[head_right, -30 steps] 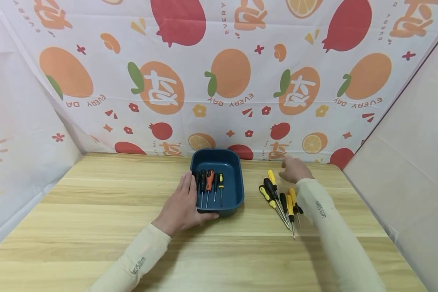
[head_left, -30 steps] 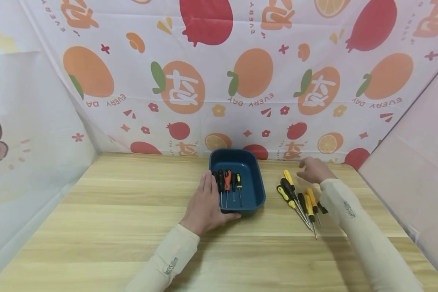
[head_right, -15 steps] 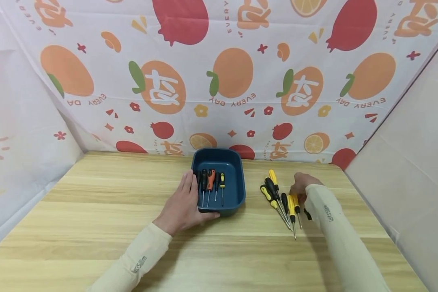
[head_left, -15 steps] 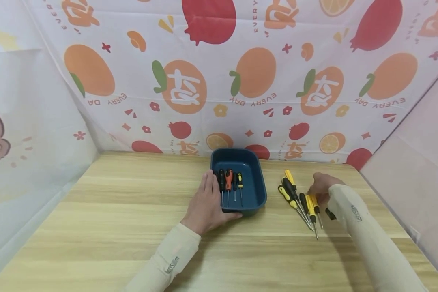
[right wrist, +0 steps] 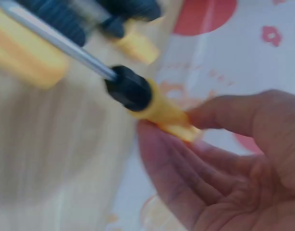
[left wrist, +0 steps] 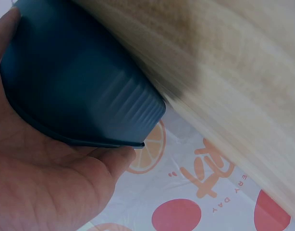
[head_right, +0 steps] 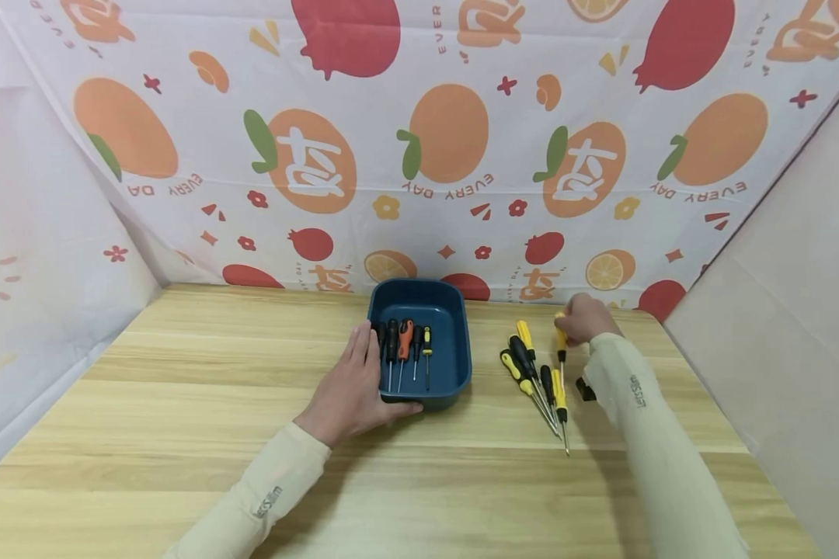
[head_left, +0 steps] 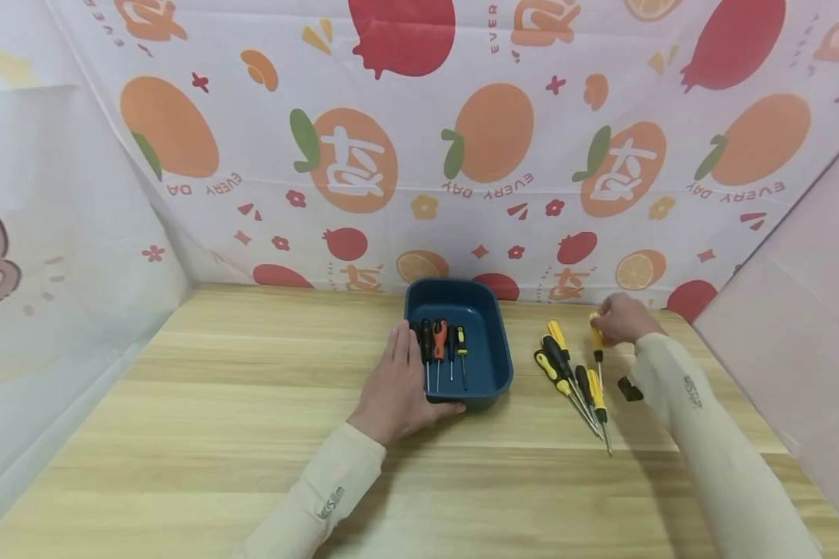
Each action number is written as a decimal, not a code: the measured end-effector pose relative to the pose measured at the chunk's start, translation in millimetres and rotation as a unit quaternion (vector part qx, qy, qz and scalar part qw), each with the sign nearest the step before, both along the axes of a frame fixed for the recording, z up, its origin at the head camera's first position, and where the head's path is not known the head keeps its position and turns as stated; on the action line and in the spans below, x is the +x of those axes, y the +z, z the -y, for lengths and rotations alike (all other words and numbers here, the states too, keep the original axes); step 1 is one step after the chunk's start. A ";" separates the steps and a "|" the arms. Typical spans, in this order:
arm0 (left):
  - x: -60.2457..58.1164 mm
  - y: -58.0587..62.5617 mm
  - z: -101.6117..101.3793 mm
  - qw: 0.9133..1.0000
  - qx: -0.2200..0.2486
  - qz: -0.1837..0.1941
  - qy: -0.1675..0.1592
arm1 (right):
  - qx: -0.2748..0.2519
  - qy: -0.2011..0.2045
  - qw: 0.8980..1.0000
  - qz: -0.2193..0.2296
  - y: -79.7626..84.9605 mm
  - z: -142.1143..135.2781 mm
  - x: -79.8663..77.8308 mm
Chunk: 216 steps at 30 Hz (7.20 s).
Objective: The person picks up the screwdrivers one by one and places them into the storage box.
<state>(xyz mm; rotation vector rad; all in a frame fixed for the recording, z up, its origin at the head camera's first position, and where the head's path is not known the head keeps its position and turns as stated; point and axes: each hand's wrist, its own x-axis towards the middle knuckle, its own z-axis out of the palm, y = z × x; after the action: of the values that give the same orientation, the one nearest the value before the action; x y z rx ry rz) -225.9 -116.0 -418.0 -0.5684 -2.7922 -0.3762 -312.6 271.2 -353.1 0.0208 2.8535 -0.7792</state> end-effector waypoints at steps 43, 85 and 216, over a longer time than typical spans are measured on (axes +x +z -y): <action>5.9 3.8 2.0 1.000 -0.012 -0.006 -0.003 | 0.010 0.064 0.997 -0.046 -9.0 191.5 -20.0; 7.1 0.4 1.8 0.999 0.011 0.035 0.006 | 0.120 0.119 0.985 -0.026 -28.2 206.9 -20.1; 4.3 -0.3 1.6 0.999 -0.035 0.004 0.001 | 0.088 0.146 0.975 -0.141 -36.3 167.6 -18.5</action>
<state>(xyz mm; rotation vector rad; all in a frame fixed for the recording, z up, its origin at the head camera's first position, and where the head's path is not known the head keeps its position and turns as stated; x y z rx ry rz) -221.6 -117.5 -418.4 -0.5810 -2.8222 -0.2822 -331.1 103.6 -389.4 -0.5120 3.0756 -0.5003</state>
